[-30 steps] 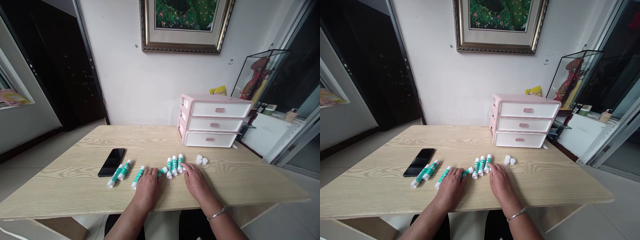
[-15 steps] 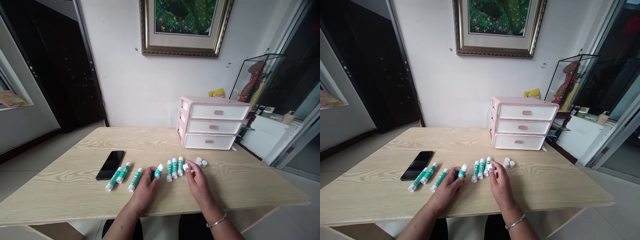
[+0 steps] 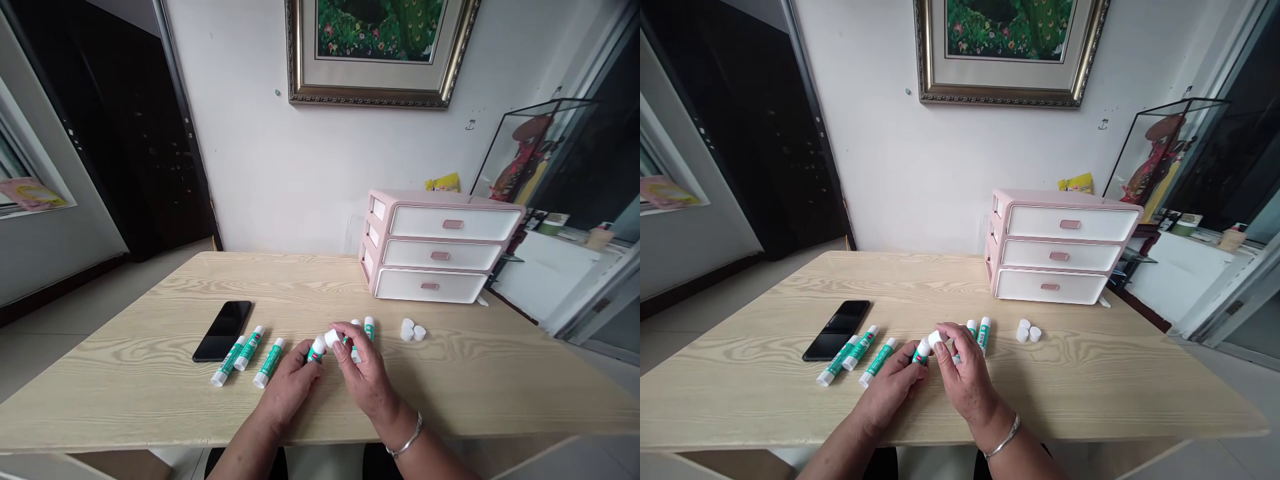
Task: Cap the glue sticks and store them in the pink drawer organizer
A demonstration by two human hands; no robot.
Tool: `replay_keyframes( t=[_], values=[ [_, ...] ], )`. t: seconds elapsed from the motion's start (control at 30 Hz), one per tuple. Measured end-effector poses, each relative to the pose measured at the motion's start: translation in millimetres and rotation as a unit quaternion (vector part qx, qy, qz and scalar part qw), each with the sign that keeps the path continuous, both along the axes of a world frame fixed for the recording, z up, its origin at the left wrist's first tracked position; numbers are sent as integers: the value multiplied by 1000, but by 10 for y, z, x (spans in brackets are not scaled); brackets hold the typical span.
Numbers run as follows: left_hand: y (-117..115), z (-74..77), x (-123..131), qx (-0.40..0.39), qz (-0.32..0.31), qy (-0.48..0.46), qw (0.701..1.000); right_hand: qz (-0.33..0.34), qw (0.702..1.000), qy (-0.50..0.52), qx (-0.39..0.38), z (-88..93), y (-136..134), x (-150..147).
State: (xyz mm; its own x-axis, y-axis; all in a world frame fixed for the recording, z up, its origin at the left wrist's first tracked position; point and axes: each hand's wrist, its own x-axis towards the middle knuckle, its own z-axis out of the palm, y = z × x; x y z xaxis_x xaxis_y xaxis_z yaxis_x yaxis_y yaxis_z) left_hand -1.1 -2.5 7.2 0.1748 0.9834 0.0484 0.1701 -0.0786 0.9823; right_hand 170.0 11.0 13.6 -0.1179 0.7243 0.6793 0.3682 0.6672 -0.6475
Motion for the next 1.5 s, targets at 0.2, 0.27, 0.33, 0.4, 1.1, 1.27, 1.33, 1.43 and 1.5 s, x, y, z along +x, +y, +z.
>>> replay_keyframes(
  t=[0.2, 0.27, 0.33, 0.4, 1.1, 1.27, 1.33, 1.43, 1.5],
  values=[
    [-33, 102, 3, 0, -22, 13, 1000, 2, 1000, -2, 3, -63, 16, 26],
    [-35, 130, 11, 1, -25, 17, 1000, 1, 1000, -4, 0, -61, 3, 52],
    [-36, 134, 12, -3, -27, 13, 1000, 2, 1000, -6, 2, -63, -7, 67],
    [-38, 119, 10, -6, -27, 5, 1000, 4, 1000, -10, 7, -74, -12, 71],
    [-61, 13, -9, -7, -48, -118, 992, 25, 997, -57, 49, -98, -99, 55],
    [-35, -112, -24, 3, -15, -178, 984, -31, 999, -1, 8, -121, -113, 100],
    [-19, -141, -34, -11, 0, -178, 984, -46, 999, 11, -4, -131, -106, 102],
    [-1, -156, -48, -22, 20, -181, 983, -50, 998, 28, -18, -169, -92, 98],
    [6, -160, -56, -20, 26, -198, 980, -44, 998, 41, -29, -201, -84, 98]
  ],
)
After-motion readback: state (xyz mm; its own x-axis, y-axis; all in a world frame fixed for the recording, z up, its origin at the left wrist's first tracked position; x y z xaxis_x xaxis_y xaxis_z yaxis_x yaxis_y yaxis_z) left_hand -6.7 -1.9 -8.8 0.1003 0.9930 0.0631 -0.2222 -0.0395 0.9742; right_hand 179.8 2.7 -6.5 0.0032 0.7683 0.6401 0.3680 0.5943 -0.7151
